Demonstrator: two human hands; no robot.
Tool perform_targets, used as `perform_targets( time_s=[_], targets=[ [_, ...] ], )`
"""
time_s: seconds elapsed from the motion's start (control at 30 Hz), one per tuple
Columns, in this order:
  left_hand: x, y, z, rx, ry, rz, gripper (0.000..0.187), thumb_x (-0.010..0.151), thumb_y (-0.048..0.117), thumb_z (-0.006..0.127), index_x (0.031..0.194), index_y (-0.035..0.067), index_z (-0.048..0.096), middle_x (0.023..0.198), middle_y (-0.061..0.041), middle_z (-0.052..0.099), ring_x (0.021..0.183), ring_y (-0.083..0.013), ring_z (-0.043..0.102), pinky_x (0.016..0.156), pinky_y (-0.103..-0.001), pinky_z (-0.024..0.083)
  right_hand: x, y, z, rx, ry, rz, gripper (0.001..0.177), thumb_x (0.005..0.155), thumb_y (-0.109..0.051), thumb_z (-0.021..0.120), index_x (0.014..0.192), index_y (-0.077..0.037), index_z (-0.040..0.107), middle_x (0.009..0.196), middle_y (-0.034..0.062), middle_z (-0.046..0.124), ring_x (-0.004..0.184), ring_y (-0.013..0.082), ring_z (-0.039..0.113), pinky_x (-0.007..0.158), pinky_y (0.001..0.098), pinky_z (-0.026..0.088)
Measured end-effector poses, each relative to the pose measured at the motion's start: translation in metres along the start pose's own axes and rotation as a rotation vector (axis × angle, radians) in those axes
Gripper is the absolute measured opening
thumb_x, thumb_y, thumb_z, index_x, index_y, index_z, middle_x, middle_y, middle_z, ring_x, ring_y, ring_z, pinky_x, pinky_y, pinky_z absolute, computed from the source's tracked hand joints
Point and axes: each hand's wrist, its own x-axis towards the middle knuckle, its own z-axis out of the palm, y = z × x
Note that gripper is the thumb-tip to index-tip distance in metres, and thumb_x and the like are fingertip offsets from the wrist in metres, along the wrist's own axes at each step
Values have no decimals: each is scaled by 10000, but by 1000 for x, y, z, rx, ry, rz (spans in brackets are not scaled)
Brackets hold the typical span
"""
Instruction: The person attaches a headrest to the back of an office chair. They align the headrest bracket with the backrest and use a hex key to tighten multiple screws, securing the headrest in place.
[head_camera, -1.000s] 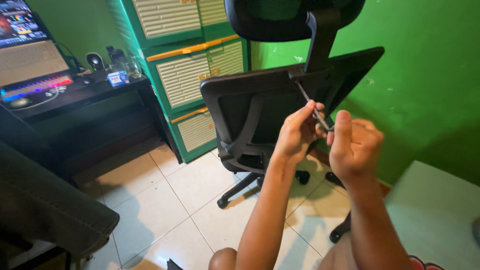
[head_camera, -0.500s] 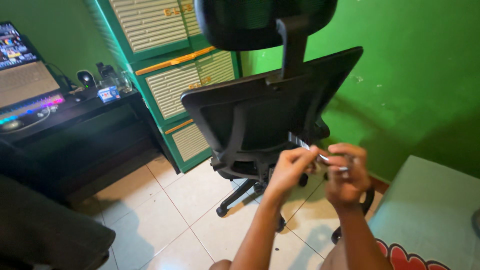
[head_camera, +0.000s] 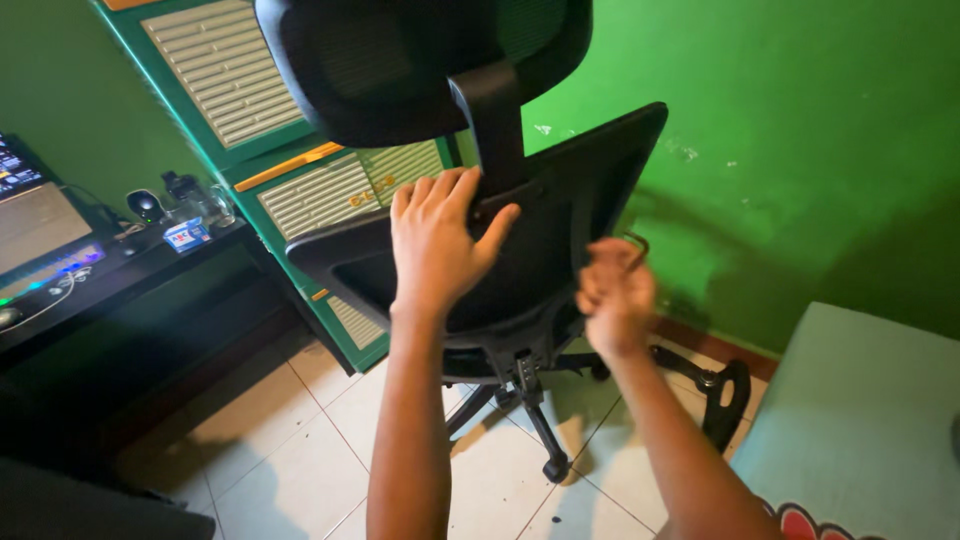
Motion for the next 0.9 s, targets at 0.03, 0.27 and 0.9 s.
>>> perform_targets(
  time_s=[0.03, 0.27, 0.9],
  targets=[
    [0, -4, 0, -34, -21, 0, 484, 901, 417, 767, 1197, 41, 699, 1184, -75, 686, 1079, -289, 605, 989, -443, 400, 6, 12, 8, -139, -13, -38, 253, 1022, -263, 692, 1143, -43, 664, 773, -67, 542, 581, 6, 475, 472, 172, 358],
    [-6, -12, 3, -65, -13, 25, 469, 884, 405, 771, 1181, 47, 713, 1204, -53, 689, 1063, -266, 609, 941, -409, 401, 21, 51, 45, -511, 74, -41, 237, 915, -77, 784, 1119, 30, 727, 867, -31, 679, 595, -7, 451, 507, 154, 312],
    [-7, -28, -13, 46, -36, -149, 746, 730, 651, 826, 1128, 31, 714, 1012, -86, 672, 985, -293, 585, 927, -441, 379, 20, -13, 22, -521, -465, -92, 200, 931, -96, 488, 1121, -132, 440, 840, -65, 502, 739, 20, 432, 668, 175, 383]
  ],
)
